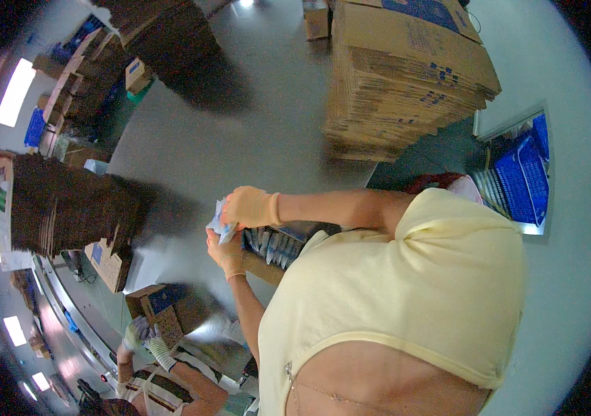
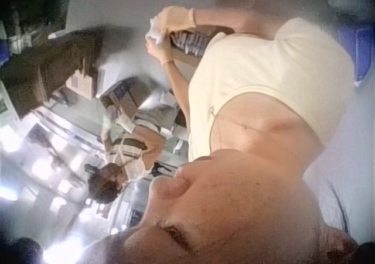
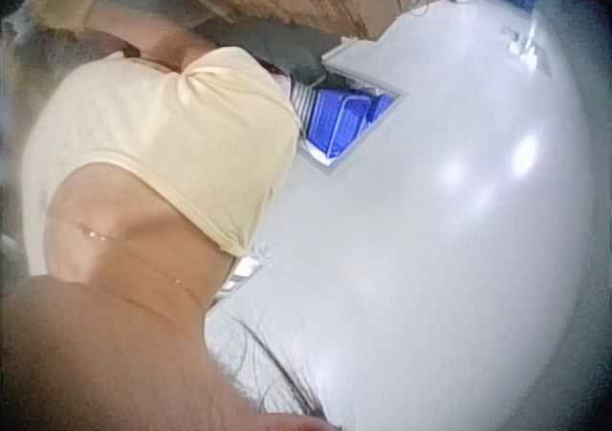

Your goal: The person packs small blue and white packets into cardboard boxes in a warehouse setting. They repeatedly pick up packets from a conveyor belt, place them into open boxes, and then close the boxes before moving them aside.

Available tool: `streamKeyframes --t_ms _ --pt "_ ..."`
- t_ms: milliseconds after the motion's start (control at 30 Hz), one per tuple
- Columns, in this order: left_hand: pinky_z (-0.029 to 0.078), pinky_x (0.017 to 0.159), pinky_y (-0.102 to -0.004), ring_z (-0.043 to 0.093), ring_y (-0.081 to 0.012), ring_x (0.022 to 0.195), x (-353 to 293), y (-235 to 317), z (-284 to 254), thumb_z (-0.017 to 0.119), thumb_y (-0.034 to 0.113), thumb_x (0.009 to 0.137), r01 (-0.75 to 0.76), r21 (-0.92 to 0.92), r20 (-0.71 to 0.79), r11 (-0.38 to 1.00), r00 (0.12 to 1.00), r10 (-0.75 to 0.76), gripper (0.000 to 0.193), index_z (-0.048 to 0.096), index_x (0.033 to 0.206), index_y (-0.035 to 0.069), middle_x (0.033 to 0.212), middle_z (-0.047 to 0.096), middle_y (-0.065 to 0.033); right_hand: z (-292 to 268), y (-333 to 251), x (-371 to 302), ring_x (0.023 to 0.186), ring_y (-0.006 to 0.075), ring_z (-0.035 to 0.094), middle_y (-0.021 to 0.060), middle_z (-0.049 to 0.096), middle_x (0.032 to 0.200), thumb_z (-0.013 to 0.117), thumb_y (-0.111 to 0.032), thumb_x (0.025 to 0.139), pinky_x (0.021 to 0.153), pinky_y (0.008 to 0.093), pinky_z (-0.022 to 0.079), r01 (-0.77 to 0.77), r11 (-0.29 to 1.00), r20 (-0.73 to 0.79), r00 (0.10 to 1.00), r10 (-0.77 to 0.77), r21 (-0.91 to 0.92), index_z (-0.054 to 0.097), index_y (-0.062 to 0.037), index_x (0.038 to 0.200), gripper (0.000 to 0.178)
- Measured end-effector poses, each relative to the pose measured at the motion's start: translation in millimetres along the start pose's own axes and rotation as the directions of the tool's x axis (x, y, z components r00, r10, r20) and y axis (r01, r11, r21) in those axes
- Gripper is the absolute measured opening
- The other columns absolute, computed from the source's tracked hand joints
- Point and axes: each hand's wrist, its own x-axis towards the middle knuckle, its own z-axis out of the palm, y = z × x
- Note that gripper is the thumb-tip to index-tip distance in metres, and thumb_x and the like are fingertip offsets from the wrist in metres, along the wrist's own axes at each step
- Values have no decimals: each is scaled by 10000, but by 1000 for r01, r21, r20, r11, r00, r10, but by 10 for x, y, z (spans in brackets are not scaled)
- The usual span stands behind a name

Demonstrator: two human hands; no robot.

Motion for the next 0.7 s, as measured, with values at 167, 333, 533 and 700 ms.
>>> streamKeyframes --t_ms 167,333,533,700 --pt "504 823 -374 620 -284 941 -98 36 92 833 189 644 -175 -241 -227 955 966 120 647 517 1190 45 1072 630 -120 -71 135 -300 884 228 606 -22 673 924 744 -263 704 766 369 473 -26 950 -215 972 97 310 672 -190 953 269" --pt "521 814 -324 591 -186 1001 -147 -49 245 853 141 638 -143 -786 -194 601 981 -20 694 489 1223 54 1084 608 -78 -133 209 -528 798 223 635 30 675 892 777 -226 715 703 335 499 -141 824 -328 870 367 549 668 -131 963 288" --pt "444 895 -428 577 -342 1023 -104 -167 338 738 35 615 -216 -5 -140 976 967 213 560 543 1139 65 1086 629 -125 -231 299 -501 818 145 640 40 675 900 767 -257 771 729 287 517 -264 498 -155 744 650 826 641 -43 985 327" --pt "443 899 -418 581 -314 1041 -38 -205 420 743 87 643 -327 104 -119 939 933 338 548 525 1146 71 1109 627 -98 -215 300 -183 860 183 637 54 668 941 734 -173 789 757 293 505 -74 721 -367 822 436 689 635 -74 998 251"
